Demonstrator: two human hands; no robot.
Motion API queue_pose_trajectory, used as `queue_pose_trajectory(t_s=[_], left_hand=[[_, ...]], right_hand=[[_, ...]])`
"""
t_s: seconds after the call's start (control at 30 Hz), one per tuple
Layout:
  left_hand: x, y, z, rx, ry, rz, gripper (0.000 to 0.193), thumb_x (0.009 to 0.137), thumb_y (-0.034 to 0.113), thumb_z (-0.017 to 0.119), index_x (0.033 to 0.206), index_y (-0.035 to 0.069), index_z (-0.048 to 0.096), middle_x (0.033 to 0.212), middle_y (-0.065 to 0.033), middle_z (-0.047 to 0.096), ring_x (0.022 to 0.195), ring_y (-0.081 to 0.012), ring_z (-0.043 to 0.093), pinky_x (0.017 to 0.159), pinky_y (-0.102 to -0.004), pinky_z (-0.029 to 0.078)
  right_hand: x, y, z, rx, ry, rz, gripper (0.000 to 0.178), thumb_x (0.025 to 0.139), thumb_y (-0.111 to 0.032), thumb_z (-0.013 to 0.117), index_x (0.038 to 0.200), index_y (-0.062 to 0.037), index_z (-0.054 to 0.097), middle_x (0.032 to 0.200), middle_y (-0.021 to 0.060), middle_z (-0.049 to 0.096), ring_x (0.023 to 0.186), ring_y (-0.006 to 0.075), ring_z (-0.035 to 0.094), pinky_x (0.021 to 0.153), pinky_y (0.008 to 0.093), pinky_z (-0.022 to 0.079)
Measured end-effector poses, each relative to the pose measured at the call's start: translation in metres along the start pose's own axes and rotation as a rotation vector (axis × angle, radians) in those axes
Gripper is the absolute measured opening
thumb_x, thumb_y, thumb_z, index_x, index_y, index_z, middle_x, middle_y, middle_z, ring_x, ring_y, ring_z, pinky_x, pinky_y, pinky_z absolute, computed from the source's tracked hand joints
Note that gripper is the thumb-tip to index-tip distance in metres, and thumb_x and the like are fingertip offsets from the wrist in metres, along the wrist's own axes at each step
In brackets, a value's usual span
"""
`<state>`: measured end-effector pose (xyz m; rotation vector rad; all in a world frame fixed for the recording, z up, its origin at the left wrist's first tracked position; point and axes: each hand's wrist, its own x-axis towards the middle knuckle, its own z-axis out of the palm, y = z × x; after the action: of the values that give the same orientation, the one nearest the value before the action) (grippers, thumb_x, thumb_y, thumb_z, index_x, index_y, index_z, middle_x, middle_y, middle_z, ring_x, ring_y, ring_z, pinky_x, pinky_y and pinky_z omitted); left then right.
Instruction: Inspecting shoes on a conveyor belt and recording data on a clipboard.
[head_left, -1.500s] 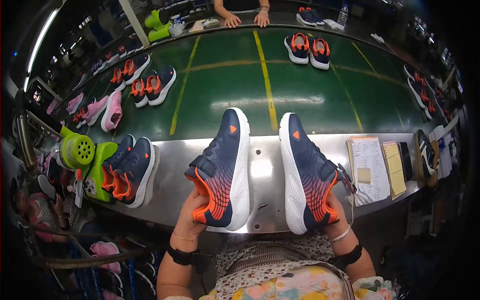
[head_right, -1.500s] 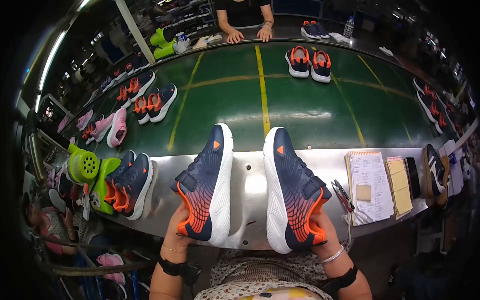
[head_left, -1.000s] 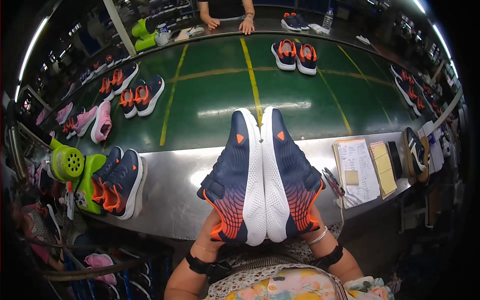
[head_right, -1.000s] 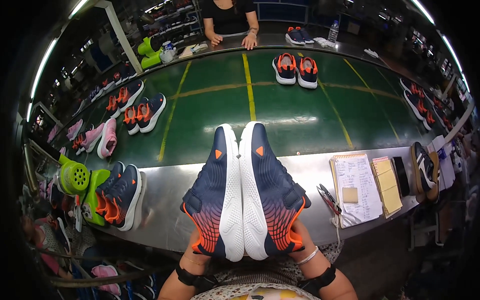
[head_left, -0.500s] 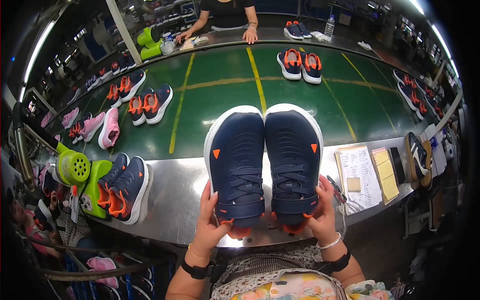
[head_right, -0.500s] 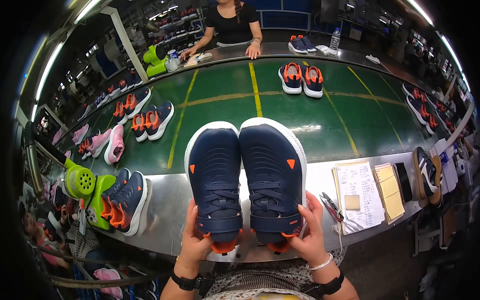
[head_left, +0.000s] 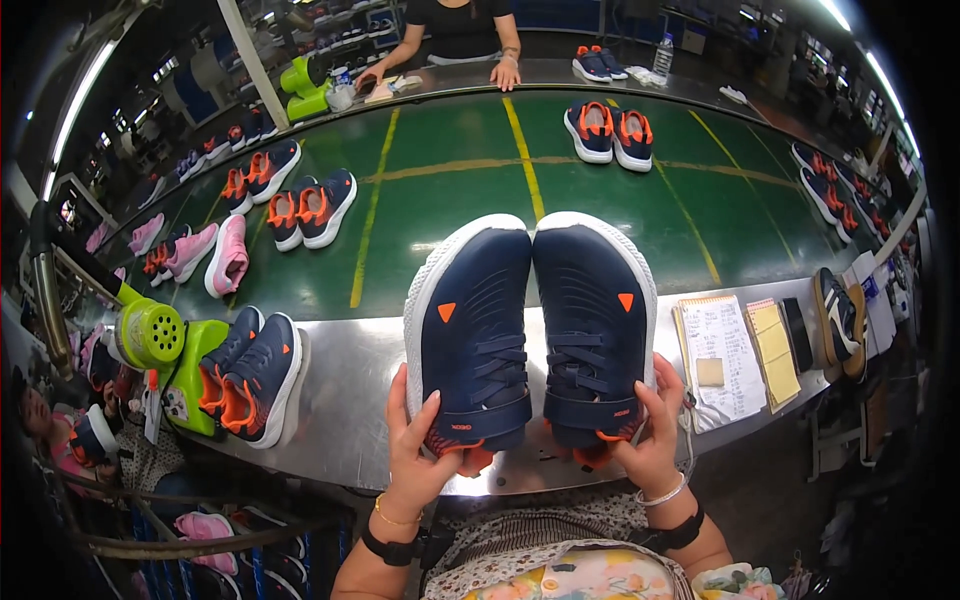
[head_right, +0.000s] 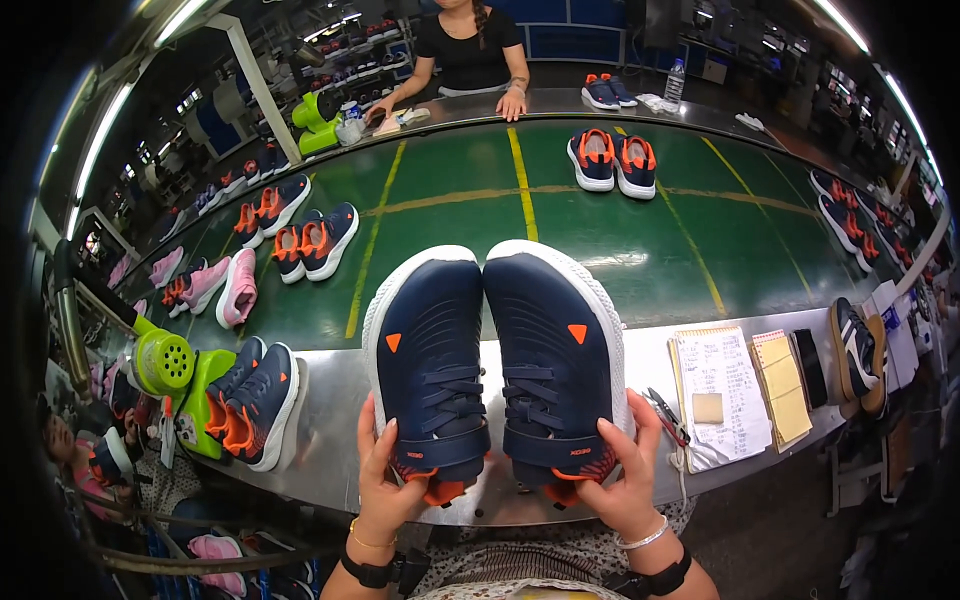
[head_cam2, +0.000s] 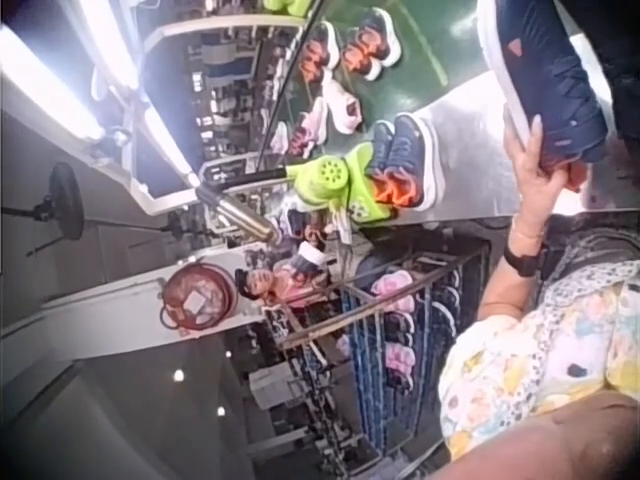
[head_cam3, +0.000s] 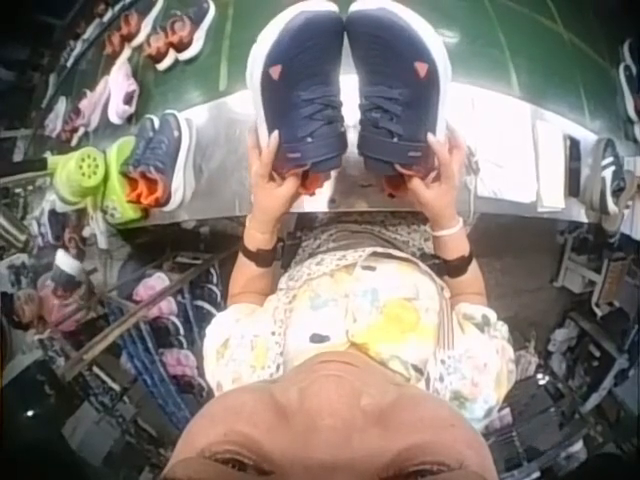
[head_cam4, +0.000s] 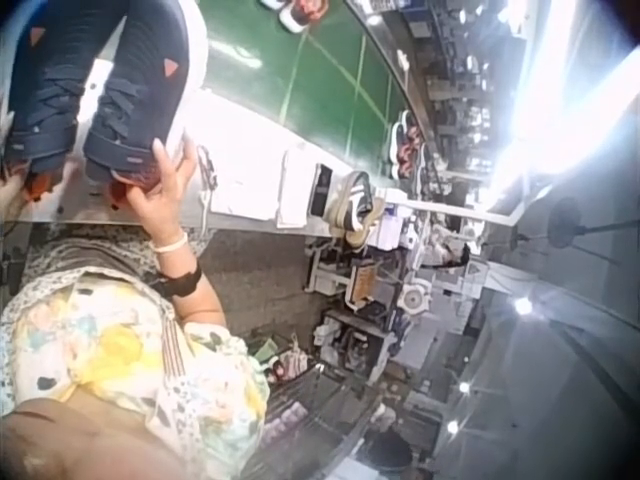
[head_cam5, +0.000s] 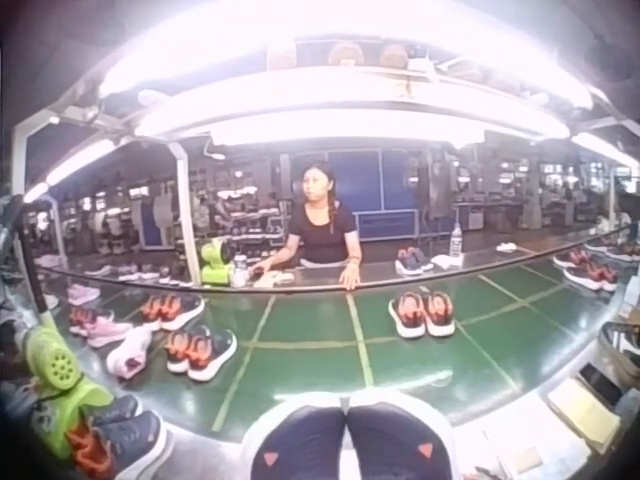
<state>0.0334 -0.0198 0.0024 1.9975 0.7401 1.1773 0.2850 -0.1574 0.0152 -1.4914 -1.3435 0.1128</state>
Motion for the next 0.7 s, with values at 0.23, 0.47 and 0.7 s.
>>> queue_pose_trajectory(t_s=[0.23, 0.47, 0.7], left_hand=[[0.006, 0.018, -0.010, 0.095, -0.062, -0.002, 0.074, 0.061, -0.011, 0.058, 0.131, 0.012, 0.048, 0.147, -0.0206, 0.019, 0.131, -0.0321, 0.034, 0.102, -0.0385, 0.040], [0.006, 0.014, -0.020, -0.003, -0.064, -0.101, 0.072, 0.061, -0.012, 0.056, 0.130, 0.006, 0.047, 0.146, -0.0219, 0.024, 0.130, -0.0307, 0.037, 0.104, -0.0385, 0.036], [0.013, 0.000, -0.074, -0.339, -0.044, -0.120, 0.057, 0.059, 0.001, 0.072, 0.114, 0.005, 0.062, 0.131, -0.0264, 0.047, 0.120, -0.0312, 0.050, 0.097, -0.0359, 0.040]], right_hand=[[-0.001, 0.001, 0.003, 0.015, 0.015, 0.041, 0.066, 0.059, -0.003, 0.069, 0.122, -0.0155, 0.052, 0.134, 0.0189, 0.030, 0.124, 0.0352, 0.036, 0.102, 0.0432, 0.032], [-0.002, 0.002, 0.001, 0.163, -0.014, 0.102, 0.066, 0.062, -0.004, 0.066, 0.125, -0.0131, 0.049, 0.133, 0.0180, 0.032, 0.121, 0.0318, 0.039, 0.101, 0.0406, 0.034], [-0.009, 0.033, -0.040, 0.627, -0.058, 0.313, 0.060, 0.067, -0.008, 0.072, 0.124, -0.0068, 0.052, 0.131, 0.0170, 0.042, 0.120, 0.0268, 0.045, 0.100, 0.0370, 0.038]])
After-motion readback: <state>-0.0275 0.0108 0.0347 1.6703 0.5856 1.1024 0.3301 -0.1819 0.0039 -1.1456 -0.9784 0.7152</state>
